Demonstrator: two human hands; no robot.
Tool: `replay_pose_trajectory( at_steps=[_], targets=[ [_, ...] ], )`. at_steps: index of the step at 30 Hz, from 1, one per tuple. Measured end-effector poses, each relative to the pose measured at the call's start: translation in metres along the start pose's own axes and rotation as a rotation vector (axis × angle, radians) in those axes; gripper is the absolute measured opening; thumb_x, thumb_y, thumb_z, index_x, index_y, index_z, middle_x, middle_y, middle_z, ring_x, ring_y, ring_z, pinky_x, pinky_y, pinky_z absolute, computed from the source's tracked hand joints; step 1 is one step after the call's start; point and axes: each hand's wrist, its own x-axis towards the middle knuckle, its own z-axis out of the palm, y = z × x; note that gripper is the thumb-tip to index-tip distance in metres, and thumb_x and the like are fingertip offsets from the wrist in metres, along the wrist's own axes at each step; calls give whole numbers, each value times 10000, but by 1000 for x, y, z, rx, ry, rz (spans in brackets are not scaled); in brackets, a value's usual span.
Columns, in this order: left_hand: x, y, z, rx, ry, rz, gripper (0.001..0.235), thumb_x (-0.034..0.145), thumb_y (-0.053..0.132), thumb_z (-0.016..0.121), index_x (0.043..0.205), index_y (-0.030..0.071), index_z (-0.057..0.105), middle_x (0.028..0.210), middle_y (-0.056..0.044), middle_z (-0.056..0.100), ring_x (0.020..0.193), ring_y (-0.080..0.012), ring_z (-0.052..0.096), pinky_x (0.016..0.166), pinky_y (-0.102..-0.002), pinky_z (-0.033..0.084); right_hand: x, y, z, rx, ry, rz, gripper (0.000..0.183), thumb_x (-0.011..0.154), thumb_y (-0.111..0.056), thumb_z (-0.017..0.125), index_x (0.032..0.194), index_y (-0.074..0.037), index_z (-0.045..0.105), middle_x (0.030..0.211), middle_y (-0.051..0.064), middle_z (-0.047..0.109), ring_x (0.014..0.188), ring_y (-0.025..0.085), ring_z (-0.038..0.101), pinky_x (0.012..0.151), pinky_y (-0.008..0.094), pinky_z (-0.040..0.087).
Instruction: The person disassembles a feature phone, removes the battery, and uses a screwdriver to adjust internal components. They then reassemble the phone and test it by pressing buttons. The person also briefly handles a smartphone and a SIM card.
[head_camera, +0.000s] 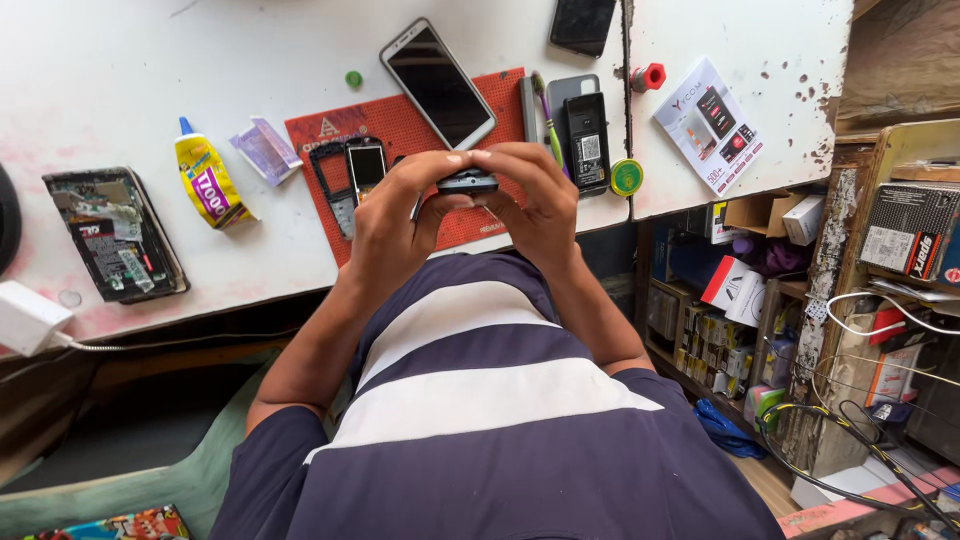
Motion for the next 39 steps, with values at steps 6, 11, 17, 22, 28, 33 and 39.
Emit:
replay_pose_trajectory(
  at_steps=[6, 11, 17, 22, 28, 33, 39],
  targets=[
    [1, 3, 0, -21, 1, 61, 319, 1010, -7, 731, 1286, 36, 578, 1273, -155, 694, 1217, -294, 704, 1027, -381, 609, -3, -1, 6, 27, 79, -5, 362, 902, 13, 834, 1231, -40, 692, 1191, 101, 689, 1122, 205, 698, 922, 290, 603],
    [3, 4, -3, 111, 119, 28, 329, 907, 104, 837, 1187, 38, 678, 1187, -122, 713, 1113, -270, 715, 942, -359, 602, -5, 0, 11, 125, 101, 15, 355, 906, 39, 815, 1224, -27, 669, 1222, 115, 652, 1131, 199, 682, 939, 290, 614],
    [-1, -3, -1, -14, 164, -108, 313, 899, 101, 847, 1185, 55, 728, 1152, -92, 741, 1051, -212, 732, 897, -305, 602, -8, 4, 18, 260, 97, 65, 377, 884, 72, 818, 1211, -28, 658, 1249, 106, 623, 1132, 177, 673, 962, 292, 613],
    [-5, -8, 1, -301, 159, -263, 308, 919, 81, 831, 1208, 66, 724, 1170, -66, 748, 1060, -155, 715, 952, -295, 596, -13, 5, 22, 320, 112, 92, 371, 889, 123, 795, 1202, -19, 656, 1248, 101, 598, 1138, 170, 661, 1033, 314, 620],
    [-5, -11, 0, -117, 106, -211, 276, 892, 51, 837, 1156, 52, 754, 1044, -67, 703, 922, -130, 683, 795, -276, 575, -21, 10, 23, 307, 149, 144, 356, 902, 147, 778, 1207, -4, 673, 1180, 85, 615, 1077, 166, 672, 944, 273, 627],
    [-3, -15, 2, -25, 156, -173, 224, 904, 63, 843, 1102, 34, 743, 955, -47, 670, 866, -120, 673, 755, -277, 557, -21, 22, 26, 427, 104, 179, 352, 946, 75, 764, 1256, -28, 634, 1234, 74, 594, 1135, 152, 655, 992, 258, 603],
    [0, -27, -7, -395, 320, -281, 206, 1005, 61, 775, 1185, -11, 706, 1088, -23, 631, 990, -101, 665, 893, -247, 601, -32, 34, 30, 220, -51, 318, 417, 960, 37, 763, 1357, 7, 637, 1234, 132, 735, 1127, 175, 735, 975, 307, 650]
  ],
)
